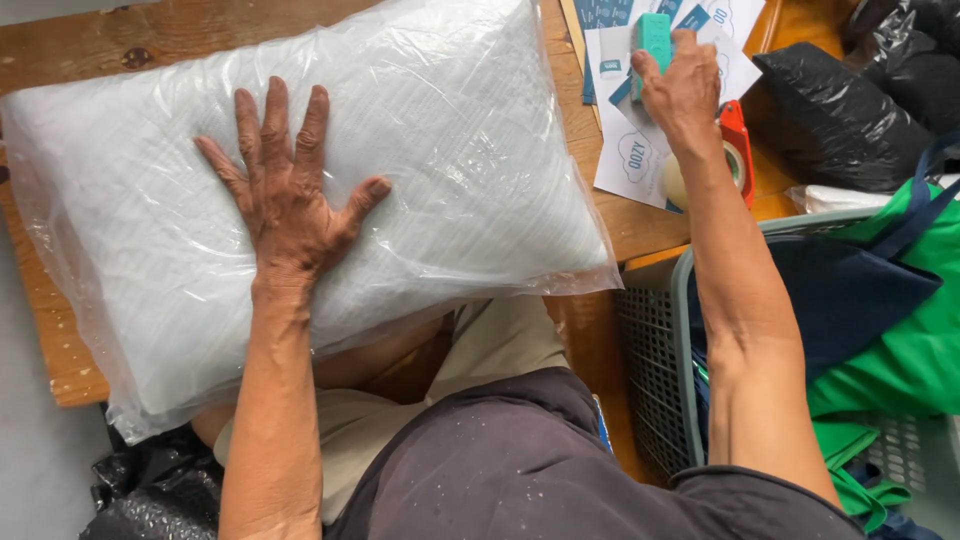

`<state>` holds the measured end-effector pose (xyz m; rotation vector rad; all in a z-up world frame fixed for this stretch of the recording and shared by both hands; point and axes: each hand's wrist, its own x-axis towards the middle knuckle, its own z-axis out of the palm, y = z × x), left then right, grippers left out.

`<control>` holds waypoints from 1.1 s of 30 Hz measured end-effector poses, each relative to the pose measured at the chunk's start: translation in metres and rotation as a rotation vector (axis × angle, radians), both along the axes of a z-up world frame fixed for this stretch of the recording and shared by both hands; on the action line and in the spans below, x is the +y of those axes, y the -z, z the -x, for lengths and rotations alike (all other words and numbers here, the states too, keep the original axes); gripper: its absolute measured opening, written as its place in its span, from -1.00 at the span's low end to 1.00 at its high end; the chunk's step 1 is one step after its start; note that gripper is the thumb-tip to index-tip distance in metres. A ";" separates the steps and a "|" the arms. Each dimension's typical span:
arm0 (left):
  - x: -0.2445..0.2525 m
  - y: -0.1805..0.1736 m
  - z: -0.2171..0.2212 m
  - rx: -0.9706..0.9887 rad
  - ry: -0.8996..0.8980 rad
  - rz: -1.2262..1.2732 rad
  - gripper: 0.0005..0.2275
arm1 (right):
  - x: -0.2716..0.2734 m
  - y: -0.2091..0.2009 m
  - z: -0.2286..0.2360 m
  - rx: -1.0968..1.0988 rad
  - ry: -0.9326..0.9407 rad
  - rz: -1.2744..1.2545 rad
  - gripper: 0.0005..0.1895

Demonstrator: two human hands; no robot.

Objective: The person sits cross-legged and uses a green plastic squeegee to smooth the surface of a pillow wrapped in clear plastic. They repeatedly rub the squeegee over the pillow's surface and edges, occasionally adjusting the pillow's position on their lap.

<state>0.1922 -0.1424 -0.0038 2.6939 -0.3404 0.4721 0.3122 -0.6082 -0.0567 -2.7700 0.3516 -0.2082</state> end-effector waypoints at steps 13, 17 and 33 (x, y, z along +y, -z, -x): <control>-0.013 0.007 0.013 0.008 -0.094 -0.181 -0.13 | 0.166 -0.068 -0.052 -0.495 -0.400 0.351 -0.60; -0.015 0.013 0.020 0.022 -0.122 -0.214 -0.10 | 0.316 -0.100 -0.017 -0.615 -0.602 0.502 -0.63; -0.019 0.021 0.026 -0.063 -0.169 -0.140 -0.13 | 0.111 -0.007 -0.076 0.101 -0.249 0.060 -0.56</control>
